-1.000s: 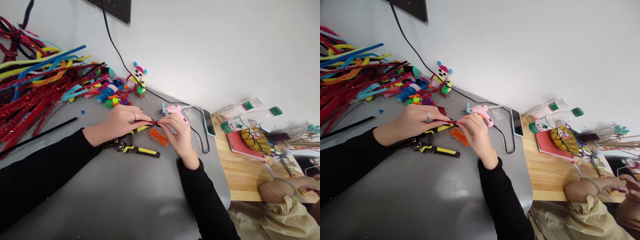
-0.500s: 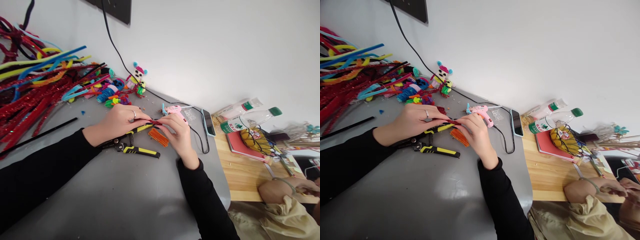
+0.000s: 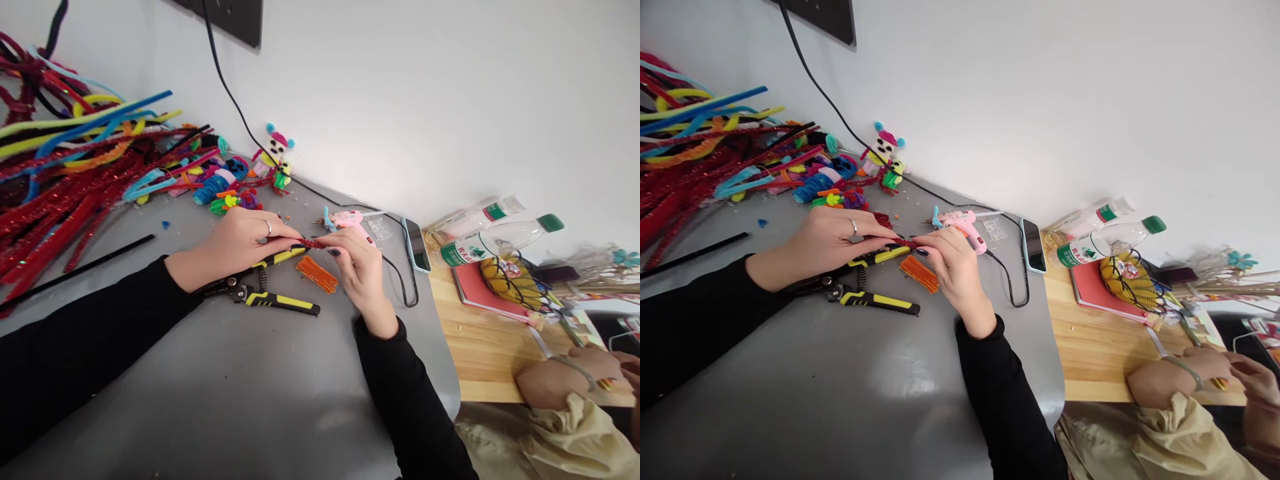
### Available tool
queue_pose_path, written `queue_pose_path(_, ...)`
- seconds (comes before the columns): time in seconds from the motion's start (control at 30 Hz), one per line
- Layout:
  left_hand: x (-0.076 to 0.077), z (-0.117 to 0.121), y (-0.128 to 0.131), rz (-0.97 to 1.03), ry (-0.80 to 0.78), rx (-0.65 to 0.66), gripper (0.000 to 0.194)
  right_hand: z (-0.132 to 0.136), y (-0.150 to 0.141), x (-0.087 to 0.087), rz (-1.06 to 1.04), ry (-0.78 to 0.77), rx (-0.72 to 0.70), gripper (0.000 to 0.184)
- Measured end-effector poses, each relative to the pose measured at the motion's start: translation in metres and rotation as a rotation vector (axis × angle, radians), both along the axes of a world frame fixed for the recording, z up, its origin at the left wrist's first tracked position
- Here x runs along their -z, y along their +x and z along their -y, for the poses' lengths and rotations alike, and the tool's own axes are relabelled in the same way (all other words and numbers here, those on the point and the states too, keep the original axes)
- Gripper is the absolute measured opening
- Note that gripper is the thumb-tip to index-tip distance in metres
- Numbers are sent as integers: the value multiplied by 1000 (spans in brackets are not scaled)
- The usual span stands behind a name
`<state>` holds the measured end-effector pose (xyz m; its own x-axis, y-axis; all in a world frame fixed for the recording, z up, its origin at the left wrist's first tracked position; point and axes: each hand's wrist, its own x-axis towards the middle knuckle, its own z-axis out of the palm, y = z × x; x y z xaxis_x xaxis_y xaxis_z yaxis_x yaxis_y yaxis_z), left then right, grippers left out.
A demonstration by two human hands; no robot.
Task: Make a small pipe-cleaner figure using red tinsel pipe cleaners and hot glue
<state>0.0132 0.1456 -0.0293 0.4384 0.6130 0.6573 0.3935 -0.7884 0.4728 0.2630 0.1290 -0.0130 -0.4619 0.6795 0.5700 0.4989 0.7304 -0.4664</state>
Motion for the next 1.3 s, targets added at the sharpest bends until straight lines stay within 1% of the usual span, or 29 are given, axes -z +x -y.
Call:
queue_pose_path(0.03, 0, 0, 0, -1, -5, -12, 25, 0, 0, 0, 8, -17, -1, 38)
queue_pose_path(0.1, -1, 0, -1, -5, -13, -23, 26, 0, 0, -1, 36, -20, 0, 35)
queue_pose_path(0.23, 0, 0, 0, -10, 0, 0, 24, -1, -3, 3, 66, 38, -27, 19)
queue_pose_path(0.43, 2, 0, 2, -1, -4, 31, 24, -3, -4, 8, 82, 81, 9, 23)
queue_pose_path(0.57, 0, 1, 2, -22, -35, 22, 25, -2, -5, 7, 86, 104, 30, 26)
queue_pose_path(0.63, 0, 1, 2, -17, -39, 14, 24, -1, -5, 5, 60, 83, 21, 25)
queue_pose_path(0.73, -1, 1, 1, -1, -30, -17, 23, 1, -5, 2, 1, 13, -6, 18)
queue_pose_path(0.83, -2, 1, -1, 8, -19, -36, 22, 0, -5, 1, -35, -31, -4, 20)
queue_pose_path(0.93, -2, 2, -1, 5, -7, -34, 23, 0, -5, 1, -51, -23, -12, 10)
queue_pose_path(1.07, 0, 0, 0, 2, 4, -13, 22, 1, -6, 2, -59, 5, 18, 15)
queue_pose_path(1.2, 1, -1, 0, 0, -16, -45, 24, 2, -4, 3, -51, -13, 101, 14)
queue_pose_path(1.23, 1, -1, -1, -6, -24, -52, 25, 2, -3, 3, -55, -24, 109, 14)
queue_pose_path(1.3, 1, -1, -2, -12, -25, -64, 26, 1, -1, 3, -74, -39, 81, 12)
